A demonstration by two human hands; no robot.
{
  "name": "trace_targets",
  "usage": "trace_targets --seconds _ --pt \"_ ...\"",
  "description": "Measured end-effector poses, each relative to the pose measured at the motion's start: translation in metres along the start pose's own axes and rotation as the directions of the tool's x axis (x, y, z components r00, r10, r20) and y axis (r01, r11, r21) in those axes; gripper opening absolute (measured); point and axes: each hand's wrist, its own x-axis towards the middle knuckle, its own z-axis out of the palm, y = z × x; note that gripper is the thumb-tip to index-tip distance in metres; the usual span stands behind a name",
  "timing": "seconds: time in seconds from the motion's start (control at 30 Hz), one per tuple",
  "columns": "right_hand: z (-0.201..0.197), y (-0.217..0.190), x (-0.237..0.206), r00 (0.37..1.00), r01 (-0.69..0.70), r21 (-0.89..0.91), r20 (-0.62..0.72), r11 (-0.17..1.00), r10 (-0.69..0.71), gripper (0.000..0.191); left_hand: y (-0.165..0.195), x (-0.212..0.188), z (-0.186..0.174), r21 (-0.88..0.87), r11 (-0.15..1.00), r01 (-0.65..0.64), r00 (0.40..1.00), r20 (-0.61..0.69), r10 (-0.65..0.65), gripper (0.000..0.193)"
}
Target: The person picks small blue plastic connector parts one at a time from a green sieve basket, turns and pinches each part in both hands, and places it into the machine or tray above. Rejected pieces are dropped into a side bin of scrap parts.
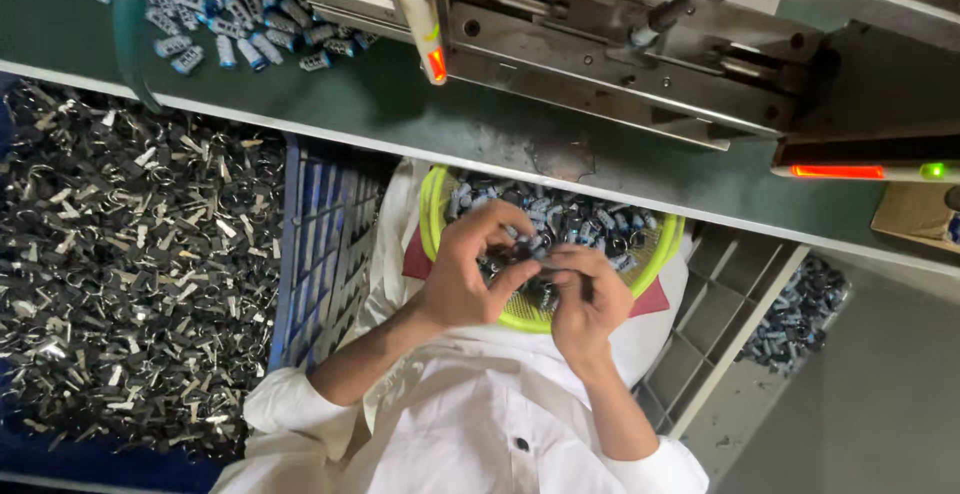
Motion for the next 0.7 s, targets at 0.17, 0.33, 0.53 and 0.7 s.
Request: trace_targets --seconds 0.17,0.33,0.53,0.7 --pt "0.006 -0.015 0.018 0.998 0.058 0.138 -0.017 0.989 -0.056 0.008 0.004 0.000 -0.006 -0.216 0.921 0.323 0.944 0.150 -0.295 0.016" --pt "0.012 -0.015 0.007 0.987 -0.092 0.372 -0.091 0.923 0.135 0.025 0.005 -0.008 -0.003 0.048 0.998 0.045 0.994 0.095 -0.050 0.017" --pt "0.010 0.005 -0.008 0.982 -0.114 0.445 -0.084 0.888 0.168 0.023 0.016 -0.003 -0.002 0.181 0.983 -0.016 0.994 0.113 -0.005 0.018" --pt "0.007 0.017 -0.020 0.980 -0.117 0.257 -0.127 0.959 0.154 0.026 0.012 -0.008 0.001 0.084 0.986 0.145 0.982 0.111 -0.154 0.017"
